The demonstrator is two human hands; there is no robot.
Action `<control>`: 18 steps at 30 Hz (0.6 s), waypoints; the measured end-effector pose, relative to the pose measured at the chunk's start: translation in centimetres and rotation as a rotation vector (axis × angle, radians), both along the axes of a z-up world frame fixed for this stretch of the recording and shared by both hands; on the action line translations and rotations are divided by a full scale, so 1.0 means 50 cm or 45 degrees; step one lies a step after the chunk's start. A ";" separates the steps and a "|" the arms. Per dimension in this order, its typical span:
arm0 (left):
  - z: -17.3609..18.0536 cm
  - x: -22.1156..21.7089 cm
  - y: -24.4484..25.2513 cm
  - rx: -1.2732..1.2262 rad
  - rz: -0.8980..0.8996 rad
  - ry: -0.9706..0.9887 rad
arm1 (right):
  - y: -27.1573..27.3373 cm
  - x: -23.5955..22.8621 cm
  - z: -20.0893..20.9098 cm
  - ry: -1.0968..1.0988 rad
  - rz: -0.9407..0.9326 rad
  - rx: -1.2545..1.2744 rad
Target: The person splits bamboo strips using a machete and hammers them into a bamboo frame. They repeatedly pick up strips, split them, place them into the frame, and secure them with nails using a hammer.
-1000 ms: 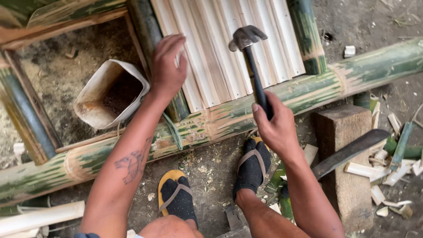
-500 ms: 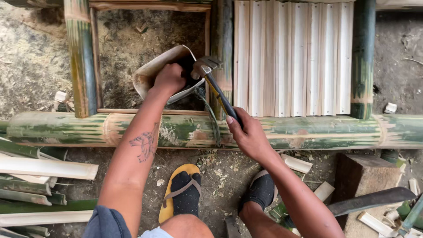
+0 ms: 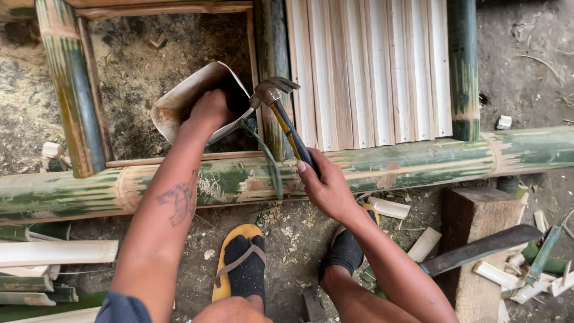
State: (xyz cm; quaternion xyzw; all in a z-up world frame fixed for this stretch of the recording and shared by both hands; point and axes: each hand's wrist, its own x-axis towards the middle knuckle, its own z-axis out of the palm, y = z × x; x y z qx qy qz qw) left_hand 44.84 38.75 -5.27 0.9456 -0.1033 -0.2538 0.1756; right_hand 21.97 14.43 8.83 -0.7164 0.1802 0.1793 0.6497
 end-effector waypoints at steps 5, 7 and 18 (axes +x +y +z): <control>-0.031 0.016 0.011 0.102 -0.015 0.079 | -0.025 -0.028 0.006 -0.023 -0.072 0.059; -0.051 0.010 0.012 0.031 0.047 -0.002 | -0.041 -0.052 0.003 0.033 -0.102 0.056; 0.074 0.007 -0.050 0.168 0.009 -0.008 | -0.066 -0.089 0.001 0.097 -0.259 0.191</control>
